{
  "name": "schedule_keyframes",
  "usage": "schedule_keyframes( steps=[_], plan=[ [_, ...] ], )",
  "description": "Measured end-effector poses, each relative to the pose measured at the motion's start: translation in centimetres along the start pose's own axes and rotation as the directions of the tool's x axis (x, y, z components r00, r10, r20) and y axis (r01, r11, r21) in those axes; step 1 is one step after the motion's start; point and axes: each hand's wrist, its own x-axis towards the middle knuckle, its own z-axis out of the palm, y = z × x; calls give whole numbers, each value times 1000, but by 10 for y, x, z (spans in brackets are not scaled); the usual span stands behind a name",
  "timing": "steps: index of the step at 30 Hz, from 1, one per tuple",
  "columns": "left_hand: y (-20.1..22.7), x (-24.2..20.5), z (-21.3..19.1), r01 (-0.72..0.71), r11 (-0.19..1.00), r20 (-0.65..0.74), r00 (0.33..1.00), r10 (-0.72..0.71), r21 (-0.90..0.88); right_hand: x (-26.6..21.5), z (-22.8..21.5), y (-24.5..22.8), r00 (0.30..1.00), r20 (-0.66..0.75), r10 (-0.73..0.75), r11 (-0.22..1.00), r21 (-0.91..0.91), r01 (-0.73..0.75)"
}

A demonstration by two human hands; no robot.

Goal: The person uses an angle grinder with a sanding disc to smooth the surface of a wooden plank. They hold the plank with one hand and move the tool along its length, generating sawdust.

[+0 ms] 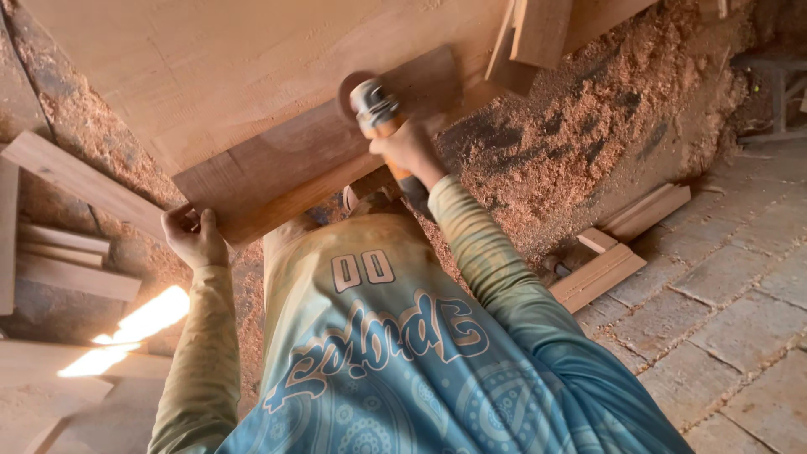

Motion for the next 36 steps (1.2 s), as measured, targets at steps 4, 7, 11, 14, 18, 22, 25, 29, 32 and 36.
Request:
schedule_keyframes(
  steps=[4,7,11,14,18,22,25,29,32,36],
  plan=[
    [-2,-2,2,-1,999,-3,1000,1,-51,-22,-2,15,995,78,65,997,-43,-62],
    [-4,-5,2,32,998,-3,999,-32,-52,-22,-47,34,998,-41,55,996,79,-52],
    [-6,-1,1,16,1000,-5,1000,-16,-11,-15,-102,57,954,-100,284,916,323,-239],
    [-8,-5,6,76,996,-7,997,-76,-39,-5,-92,64,952,-92,290,925,282,-255],
    [-6,-3,-2,50,999,-9,999,-50,10,9,-90,63,984,-59,171,929,342,-141],
    [-3,-6,3,71,993,-9,997,-72,-94,11,-112,67,965,-126,228,920,353,-171],
    [-1,-3,2,54,999,-11,998,-54,-5,13,-94,64,971,-124,205,925,349,-151],
    [-2,-4,1,52,998,-15,998,-53,-35,5,-56,56,986,-85,145,952,283,-115],
    [-6,-2,5,4,998,-23,1000,-6,-59,-13,-33,44,997,-80,7,995,99,1],
    [-8,-2,2,-5,995,-18,1000,3,-103,-37,-7,34,999,-49,16,998,-60,-19]
  ],
)
